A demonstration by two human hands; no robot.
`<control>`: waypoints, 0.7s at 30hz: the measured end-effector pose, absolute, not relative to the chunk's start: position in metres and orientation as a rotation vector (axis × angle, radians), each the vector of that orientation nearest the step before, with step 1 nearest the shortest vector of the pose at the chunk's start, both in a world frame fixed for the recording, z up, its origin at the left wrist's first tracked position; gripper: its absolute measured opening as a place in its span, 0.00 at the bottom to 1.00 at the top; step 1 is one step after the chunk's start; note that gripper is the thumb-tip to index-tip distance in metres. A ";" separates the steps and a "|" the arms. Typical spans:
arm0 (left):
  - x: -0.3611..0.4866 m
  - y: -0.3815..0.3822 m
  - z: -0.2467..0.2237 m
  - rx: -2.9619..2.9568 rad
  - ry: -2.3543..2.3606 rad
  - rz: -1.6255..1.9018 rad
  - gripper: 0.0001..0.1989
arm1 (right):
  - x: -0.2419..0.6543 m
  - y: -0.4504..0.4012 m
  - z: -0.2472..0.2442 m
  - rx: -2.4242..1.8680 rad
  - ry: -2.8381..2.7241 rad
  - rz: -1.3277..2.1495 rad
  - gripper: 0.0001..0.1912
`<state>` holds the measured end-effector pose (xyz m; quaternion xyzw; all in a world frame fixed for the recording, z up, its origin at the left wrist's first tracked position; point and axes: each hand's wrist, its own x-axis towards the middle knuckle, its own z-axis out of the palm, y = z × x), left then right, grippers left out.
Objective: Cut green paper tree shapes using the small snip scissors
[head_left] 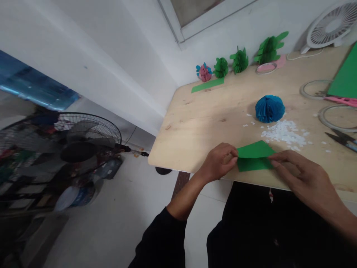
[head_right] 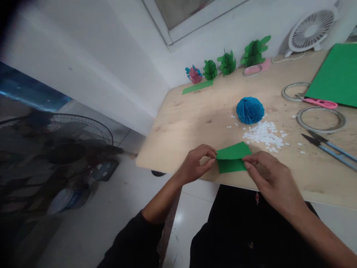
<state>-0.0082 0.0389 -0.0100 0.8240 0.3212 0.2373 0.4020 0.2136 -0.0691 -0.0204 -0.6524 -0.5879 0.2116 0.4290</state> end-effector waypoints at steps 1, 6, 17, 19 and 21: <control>-0.009 0.037 -0.010 1.982 0.850 0.651 0.02 | 0.214 -0.071 -0.017 -1.659 -1.402 0.519 0.09; -0.009 0.025 -0.012 1.509 0.921 0.777 0.06 | 0.217 -0.072 -0.016 -1.744 -1.109 0.566 0.17; -0.016 0.019 -0.012 1.160 0.817 0.781 0.17 | 0.218 -0.050 -0.021 -1.441 -1.112 0.988 0.20; -0.014 0.022 -0.012 1.091 0.836 0.816 0.17 | 0.216 -0.050 -0.017 -1.418 -1.084 1.057 0.16; -0.009 0.023 -0.012 1.030 0.864 0.860 0.18 | 0.214 -0.050 -0.014 -1.427 -1.017 1.097 0.17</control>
